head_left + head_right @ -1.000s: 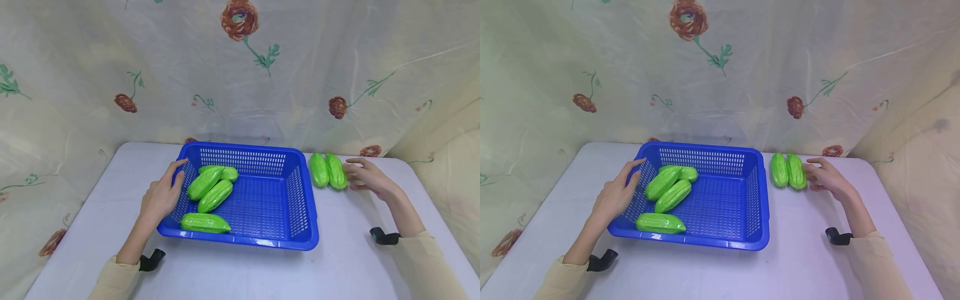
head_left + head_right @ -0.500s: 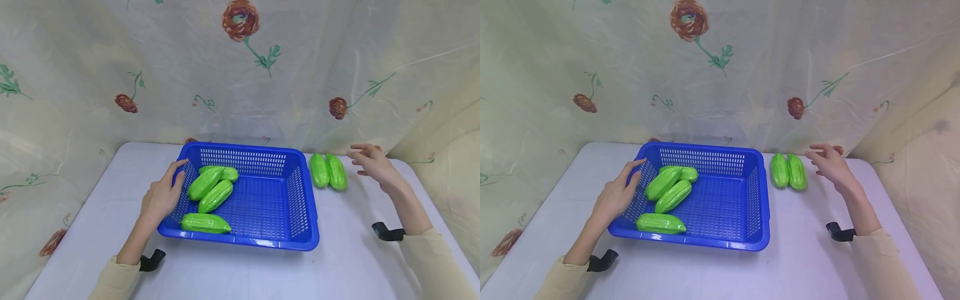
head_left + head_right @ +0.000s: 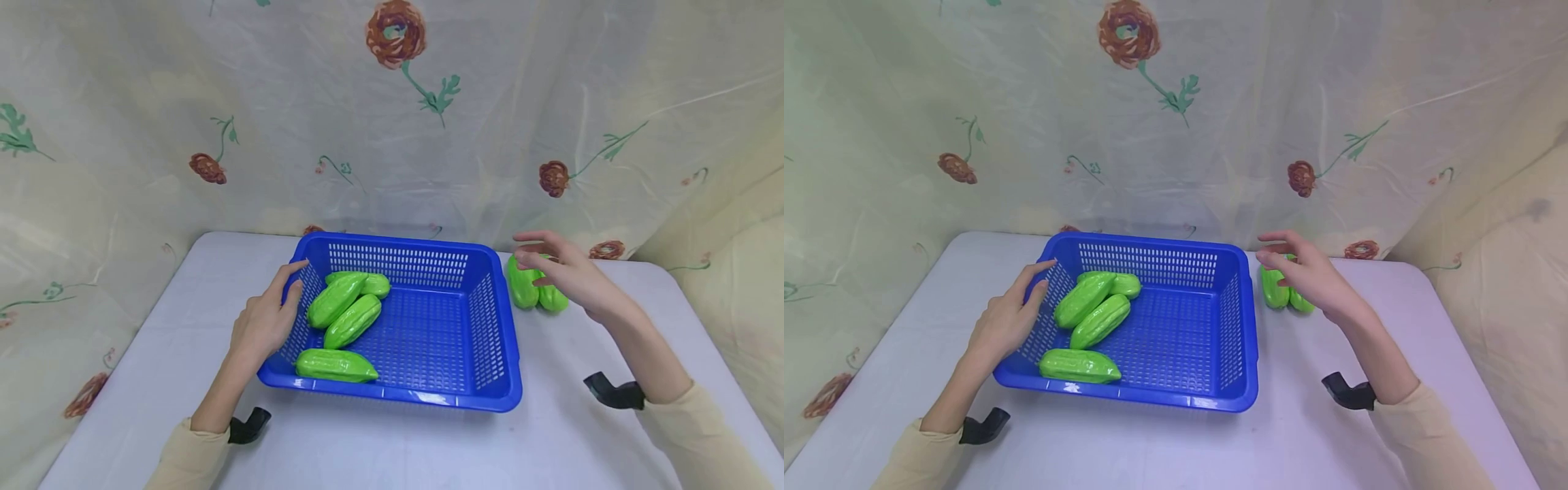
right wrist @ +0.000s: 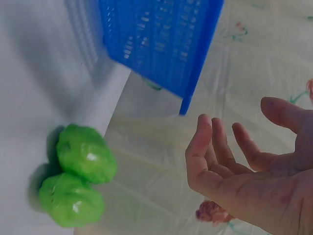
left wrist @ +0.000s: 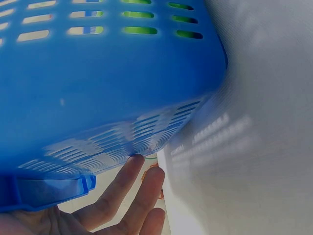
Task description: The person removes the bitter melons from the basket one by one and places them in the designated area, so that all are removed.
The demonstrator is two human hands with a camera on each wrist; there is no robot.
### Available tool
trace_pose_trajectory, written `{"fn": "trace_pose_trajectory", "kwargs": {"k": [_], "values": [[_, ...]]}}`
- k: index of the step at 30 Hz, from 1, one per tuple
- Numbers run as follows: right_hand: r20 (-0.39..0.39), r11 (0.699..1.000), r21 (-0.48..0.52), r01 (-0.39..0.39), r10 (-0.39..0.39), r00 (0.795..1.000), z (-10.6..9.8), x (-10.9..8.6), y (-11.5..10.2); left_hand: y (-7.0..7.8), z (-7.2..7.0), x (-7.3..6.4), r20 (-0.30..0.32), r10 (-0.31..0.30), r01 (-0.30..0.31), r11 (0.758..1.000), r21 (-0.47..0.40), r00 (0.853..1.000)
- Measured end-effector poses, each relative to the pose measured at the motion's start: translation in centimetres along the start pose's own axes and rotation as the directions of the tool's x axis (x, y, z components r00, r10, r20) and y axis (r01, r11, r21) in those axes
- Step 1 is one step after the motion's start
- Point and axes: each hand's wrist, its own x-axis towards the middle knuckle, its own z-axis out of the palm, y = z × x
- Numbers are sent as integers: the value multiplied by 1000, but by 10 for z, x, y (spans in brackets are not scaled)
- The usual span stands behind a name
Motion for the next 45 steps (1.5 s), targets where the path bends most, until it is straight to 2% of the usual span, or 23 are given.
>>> {"fn": "trace_pose_trajectory", "kwargs": {"k": [10,22,36,45], "values": [[84,996,68,52,-58,995,20,1,-34,0,0,1,-5,6,-6,1000,1,1000],[132,990,86,109,-119,984,39,7,-70,-2,1,0,-6,0,0,1000,14,1000],[221,977,120,177,-200,955,67,15,-90,-1,2,1,-1,-6,6,1000,20,1000],[287,978,132,162,-194,938,84,24,-109,-1,2,1,-4,-8,8,1000,18,1000]]}}
